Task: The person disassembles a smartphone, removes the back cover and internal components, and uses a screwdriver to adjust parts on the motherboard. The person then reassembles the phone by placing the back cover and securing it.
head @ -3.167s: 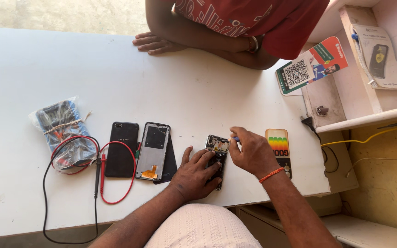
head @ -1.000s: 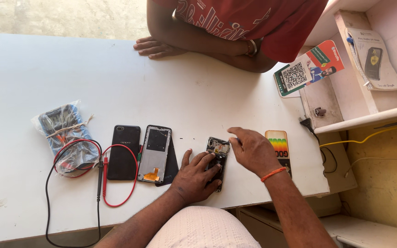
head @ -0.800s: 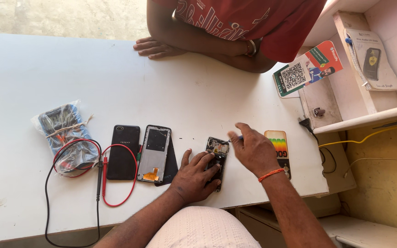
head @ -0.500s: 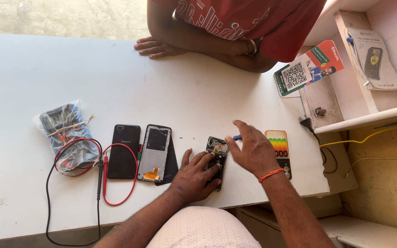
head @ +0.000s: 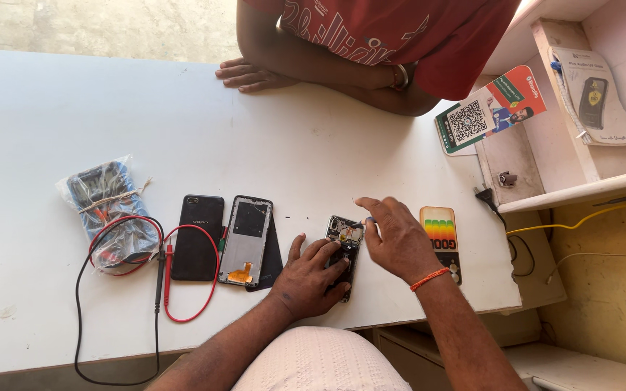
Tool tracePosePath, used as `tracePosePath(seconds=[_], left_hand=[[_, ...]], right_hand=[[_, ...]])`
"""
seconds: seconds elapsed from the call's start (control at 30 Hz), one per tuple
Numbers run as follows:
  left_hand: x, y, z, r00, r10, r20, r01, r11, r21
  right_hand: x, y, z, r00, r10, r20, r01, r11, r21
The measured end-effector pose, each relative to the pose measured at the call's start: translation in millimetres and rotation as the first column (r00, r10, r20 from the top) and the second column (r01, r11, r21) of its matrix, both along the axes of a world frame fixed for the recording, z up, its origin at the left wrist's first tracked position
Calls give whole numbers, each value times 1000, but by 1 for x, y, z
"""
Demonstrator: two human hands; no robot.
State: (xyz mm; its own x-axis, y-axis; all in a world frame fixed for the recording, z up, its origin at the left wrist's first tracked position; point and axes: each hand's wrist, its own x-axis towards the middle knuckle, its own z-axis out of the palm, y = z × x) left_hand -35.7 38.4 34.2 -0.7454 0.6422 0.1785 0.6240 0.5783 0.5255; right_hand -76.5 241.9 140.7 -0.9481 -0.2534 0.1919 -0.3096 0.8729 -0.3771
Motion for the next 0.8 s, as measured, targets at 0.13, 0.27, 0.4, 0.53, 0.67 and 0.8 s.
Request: tracePosePath(seconds=[0.13, 0.27, 0.4, 0.53, 0.67, 0.8], left_hand=[[1, 1, -2, 1000, -2, -23, 2, 1000, -22], [1, 1, -3, 1000, -1, -31, 1, 1000, -7], [2, 0, -1, 999, -1, -35, 1, 1000, 10], [0, 0, 0, 1000, 5, -31, -4, 1000, 23], [1, -1, 0, 999, 12, -31, -10, 998, 54], [1, 0, 0, 1000, 10, -26, -9, 998, 58]], right_hand=[[-1, -2, 0, 967, -183, 177, 160, 977, 139], [0, -1, 2, 972, -165, 170, 154, 985, 73], [5, -1, 6, 999, -21, 43, 19, 999, 34], [1, -3, 7, 986, -157, 62, 150, 984, 99], [0, -3, 7, 991, -88, 103, 88, 996, 5], [-1, -5, 7, 986, -139, 88, 134, 989, 60]])
